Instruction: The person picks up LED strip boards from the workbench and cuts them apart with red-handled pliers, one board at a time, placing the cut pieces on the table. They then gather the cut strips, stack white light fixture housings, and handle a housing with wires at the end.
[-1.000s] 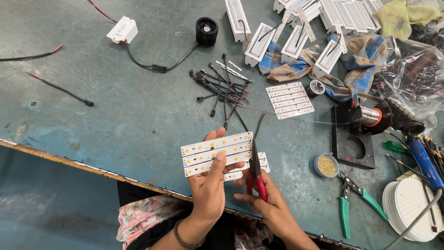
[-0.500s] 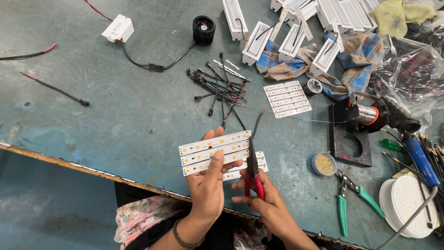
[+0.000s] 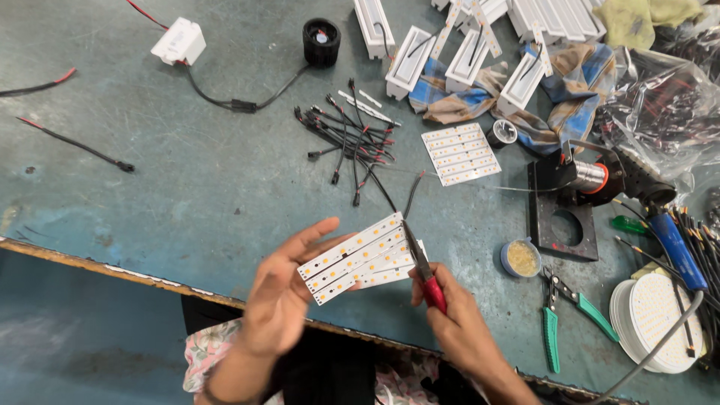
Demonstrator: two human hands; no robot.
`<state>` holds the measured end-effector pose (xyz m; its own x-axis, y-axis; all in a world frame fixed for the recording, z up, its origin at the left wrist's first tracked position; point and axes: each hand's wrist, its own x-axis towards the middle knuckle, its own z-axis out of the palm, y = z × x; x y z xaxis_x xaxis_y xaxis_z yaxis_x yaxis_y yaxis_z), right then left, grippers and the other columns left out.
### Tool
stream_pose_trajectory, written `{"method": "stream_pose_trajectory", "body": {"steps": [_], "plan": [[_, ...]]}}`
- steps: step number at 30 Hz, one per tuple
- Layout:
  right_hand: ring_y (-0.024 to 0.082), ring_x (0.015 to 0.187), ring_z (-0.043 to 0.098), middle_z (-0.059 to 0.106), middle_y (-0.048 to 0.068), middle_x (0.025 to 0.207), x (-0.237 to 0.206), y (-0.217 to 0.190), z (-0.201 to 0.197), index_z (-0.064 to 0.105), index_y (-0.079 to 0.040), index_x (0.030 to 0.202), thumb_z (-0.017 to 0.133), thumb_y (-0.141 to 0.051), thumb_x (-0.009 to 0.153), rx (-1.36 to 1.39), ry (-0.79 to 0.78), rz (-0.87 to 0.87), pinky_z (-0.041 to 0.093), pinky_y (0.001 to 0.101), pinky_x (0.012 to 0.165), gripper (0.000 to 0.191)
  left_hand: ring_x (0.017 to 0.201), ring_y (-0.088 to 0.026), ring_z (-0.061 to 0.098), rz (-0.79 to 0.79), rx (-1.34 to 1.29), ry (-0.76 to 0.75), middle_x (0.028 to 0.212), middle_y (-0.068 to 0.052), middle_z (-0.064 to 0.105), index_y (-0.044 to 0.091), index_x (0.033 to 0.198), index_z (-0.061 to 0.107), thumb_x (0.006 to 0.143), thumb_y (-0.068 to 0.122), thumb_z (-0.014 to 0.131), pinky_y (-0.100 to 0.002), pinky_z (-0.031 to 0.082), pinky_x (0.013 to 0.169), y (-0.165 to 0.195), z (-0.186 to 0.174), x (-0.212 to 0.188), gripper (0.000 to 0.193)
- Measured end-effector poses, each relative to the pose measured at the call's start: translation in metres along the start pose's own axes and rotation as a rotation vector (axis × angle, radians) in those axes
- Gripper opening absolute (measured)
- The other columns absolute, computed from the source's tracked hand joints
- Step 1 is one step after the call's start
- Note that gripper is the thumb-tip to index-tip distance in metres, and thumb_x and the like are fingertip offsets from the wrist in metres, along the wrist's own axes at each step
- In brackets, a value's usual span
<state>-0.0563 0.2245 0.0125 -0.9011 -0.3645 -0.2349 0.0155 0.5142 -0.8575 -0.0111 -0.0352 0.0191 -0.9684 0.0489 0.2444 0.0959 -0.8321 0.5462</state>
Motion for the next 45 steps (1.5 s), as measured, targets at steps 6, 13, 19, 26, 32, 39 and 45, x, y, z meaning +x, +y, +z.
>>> {"method": "stream_pose_trajectory", "body": {"steps": [6,13,19,26,32,39,45], "plan": [[0.023,0.087,0.068,0.065,0.007,0.087,-0.003,-0.013,-0.010,0.058,-0.006,0.120,0.049,0.006,0.066,-0.269,-0.090,0.005,0.053,0.0360,0.082,0.056,0.080,-0.016,0.074,-0.564,0.639,0.171,0.110,-0.013,0.075,0.002,0.140,0.059,0.089,0.017,0.069,-0.026,0.058,0.056,-0.006,-0.015,0.003,0.054],[0.025,0.095,0.068,0.067,0.008,0.095,-0.005,-0.022,-0.024,0.057,-0.005,0.122,0.051,0.005,0.063,-0.249,-0.253,0.012,0.052,0.0357,0.089,0.060,0.065,-0.012,0.073,-0.613,0.619,0.153,0.101,-0.012,0.078,0.005,0.141,0.057,0.093,0.015,0.062,-0.021,0.056,0.048,-0.018,-0.014,0.004,0.050],[0.024,0.095,0.068,0.066,0.008,0.095,-0.004,-0.030,-0.028,0.058,-0.007,0.126,0.049,0.005,0.067,-0.348,-0.272,0.083,0.051,0.0342,0.088,0.061,0.065,-0.012,0.073,-0.595,0.644,0.153,0.101,-0.012,0.078,0.004,0.141,0.057,0.093,0.011,0.060,-0.022,0.056,0.047,-0.017,-0.008,0.002,0.048],[0.023,0.096,0.068,0.067,0.007,0.096,-0.004,-0.033,-0.025,0.058,-0.005,0.123,0.048,0.005,0.067,-0.303,-0.266,0.047,0.051,0.0333,0.090,0.057,0.065,-0.012,0.073,-0.585,0.611,0.169,0.100,-0.011,0.078,0.002,0.138,0.059,0.093,0.010,0.060,-0.022,0.055,0.046,-0.018,-0.006,0.001,0.046],[0.023,0.096,0.068,0.068,0.008,0.094,-0.005,-0.033,-0.025,0.059,-0.005,0.123,0.048,0.006,0.066,-0.290,-0.265,0.065,0.050,0.0333,0.091,0.059,0.064,-0.011,0.073,-0.576,0.609,0.162,0.100,-0.011,0.078,0.002,0.138,0.059,0.094,0.009,0.060,-0.022,0.055,0.046,-0.019,-0.006,0.000,0.045],[0.022,0.097,0.069,0.069,0.008,0.096,-0.004,-0.033,-0.025,0.058,-0.004,0.123,0.048,0.005,0.066,-0.289,-0.261,0.040,0.050,0.0333,0.092,0.059,0.064,-0.011,0.072,-0.572,0.608,0.177,0.099,-0.011,0.078,0.003,0.138,0.059,0.093,0.009,0.060,-0.022,0.055,0.046,-0.019,-0.005,0.001,0.045],[0.021,0.093,0.068,0.068,0.007,0.092,-0.005,-0.025,-0.026,0.058,-0.004,0.122,0.048,0.006,0.068,-0.287,-0.262,0.052,0.051,0.0329,0.089,0.056,0.064,-0.011,0.073,-0.584,0.632,0.176,0.099,-0.011,0.078,0.003,0.136,0.060,0.094,0.009,0.060,-0.022,0.056,0.046,-0.019,-0.005,0.000,0.043]]}}
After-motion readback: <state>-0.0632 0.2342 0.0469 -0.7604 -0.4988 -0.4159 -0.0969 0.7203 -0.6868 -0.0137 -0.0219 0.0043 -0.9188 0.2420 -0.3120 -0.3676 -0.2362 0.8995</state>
